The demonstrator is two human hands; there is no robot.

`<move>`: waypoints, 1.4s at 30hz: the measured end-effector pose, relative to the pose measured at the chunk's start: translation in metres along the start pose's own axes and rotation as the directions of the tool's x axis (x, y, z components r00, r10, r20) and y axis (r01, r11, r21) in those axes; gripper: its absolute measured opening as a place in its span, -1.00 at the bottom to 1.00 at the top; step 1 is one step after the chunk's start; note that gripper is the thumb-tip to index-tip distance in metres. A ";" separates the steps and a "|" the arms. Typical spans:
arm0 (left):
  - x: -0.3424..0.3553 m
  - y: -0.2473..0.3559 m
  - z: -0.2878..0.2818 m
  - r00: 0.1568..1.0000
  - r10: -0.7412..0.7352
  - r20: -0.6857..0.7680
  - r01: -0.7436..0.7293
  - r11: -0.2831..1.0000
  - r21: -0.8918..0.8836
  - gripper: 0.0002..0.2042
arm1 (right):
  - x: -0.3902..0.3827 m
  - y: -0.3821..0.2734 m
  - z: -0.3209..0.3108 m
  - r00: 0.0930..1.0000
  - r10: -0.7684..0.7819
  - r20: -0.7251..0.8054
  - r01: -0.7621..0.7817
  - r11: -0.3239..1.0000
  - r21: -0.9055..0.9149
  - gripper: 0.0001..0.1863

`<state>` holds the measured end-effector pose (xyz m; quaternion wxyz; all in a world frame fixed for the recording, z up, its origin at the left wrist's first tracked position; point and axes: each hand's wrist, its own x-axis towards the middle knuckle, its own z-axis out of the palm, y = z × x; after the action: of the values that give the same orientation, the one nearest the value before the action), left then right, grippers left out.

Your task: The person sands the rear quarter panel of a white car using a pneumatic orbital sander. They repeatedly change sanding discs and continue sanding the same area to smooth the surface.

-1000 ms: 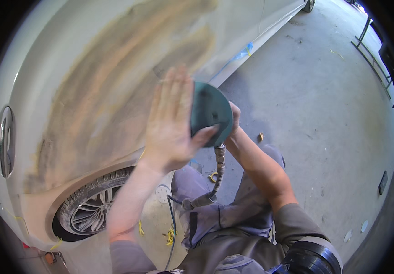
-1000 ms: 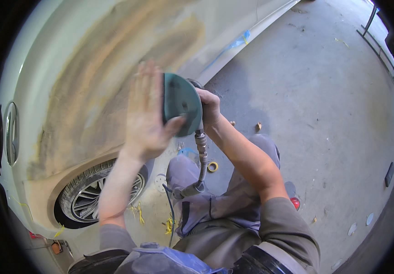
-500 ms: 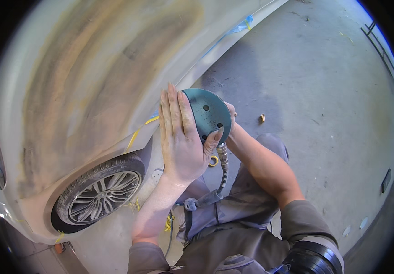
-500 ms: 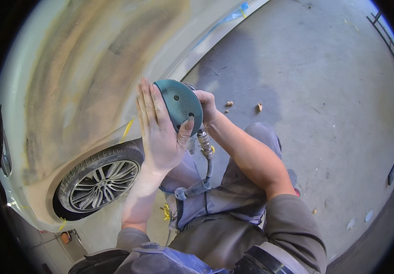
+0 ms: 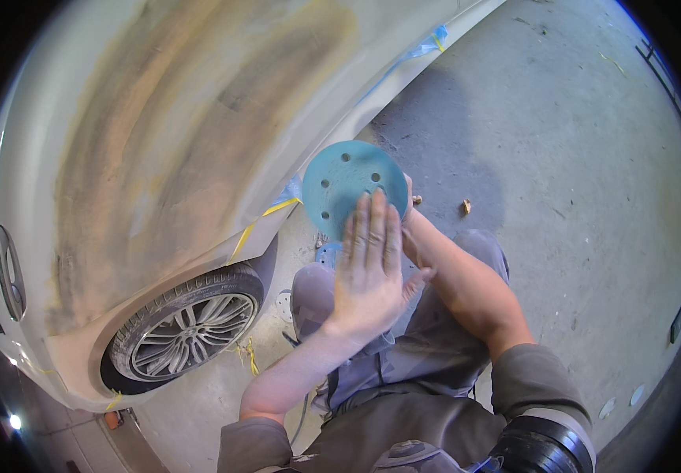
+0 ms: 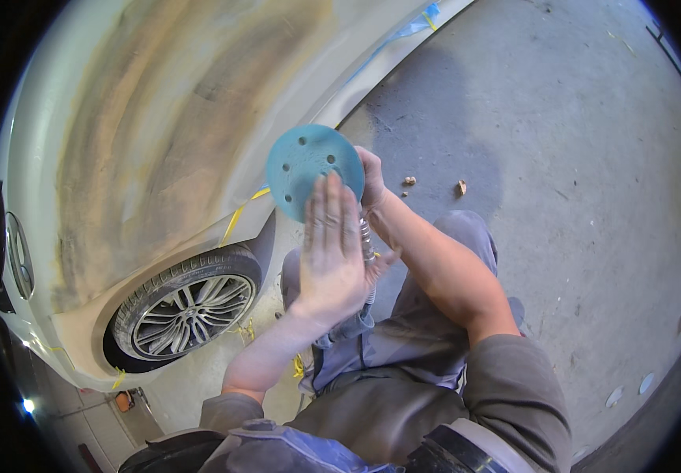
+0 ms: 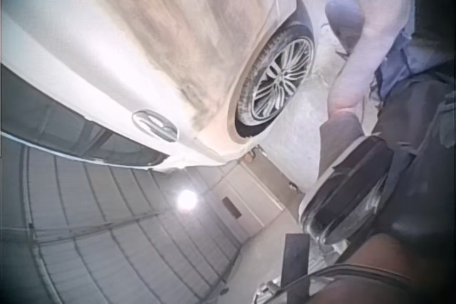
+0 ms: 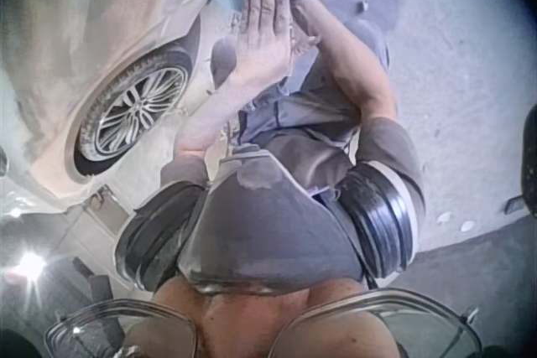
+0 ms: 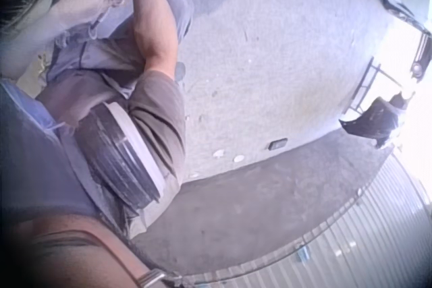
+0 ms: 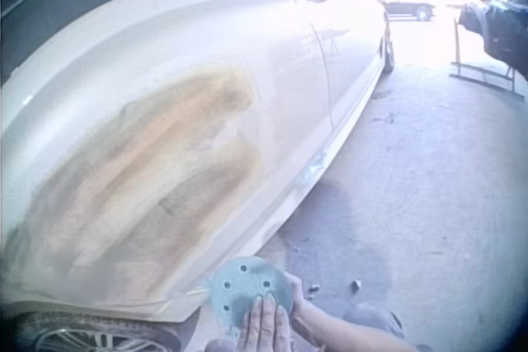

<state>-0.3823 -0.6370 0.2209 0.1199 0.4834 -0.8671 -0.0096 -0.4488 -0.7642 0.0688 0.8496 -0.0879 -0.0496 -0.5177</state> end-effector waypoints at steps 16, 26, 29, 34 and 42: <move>-0.025 -0.235 -0.263 0.804 0.142 -0.578 0.456 0.477 0.752 -0.21 | 0.015 -0.024 -0.006 0.814 0.034 -0.580 -0.151 0.976 -0.156 -0.70; 0.073 -0.202 -0.122 0.977 0.196 -0.085 -0.083 0.714 0.695 -0.22 | 0.015 -0.019 -0.007 0.874 -0.078 -0.479 -0.106 0.933 -0.345 -0.71; 0.075 -0.214 -0.181 0.953 0.237 -0.190 0.005 0.613 0.790 -0.25 | 0.016 -0.022 -0.013 0.866 -0.077 -0.494 -0.133 0.918 -0.375 -0.71; -0.059 -0.240 -0.252 0.834 0.103 -0.542 0.434 0.483 0.760 -0.19 | 0.015 -0.028 -0.020 0.882 -0.048 -0.468 -0.139 0.924 -0.356 -0.68; -0.172 -0.268 -0.267 0.563 0.008 -0.826 0.713 0.500 0.491 -0.17 | 0.011 -0.032 -0.023 0.882 -0.064 -0.467 -0.142 0.908 -0.394 -0.66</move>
<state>-0.0139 -0.6087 0.4109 0.2276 0.6266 -0.5070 0.5463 -0.4726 -0.7927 0.0509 0.8079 -0.1401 0.2709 -0.5043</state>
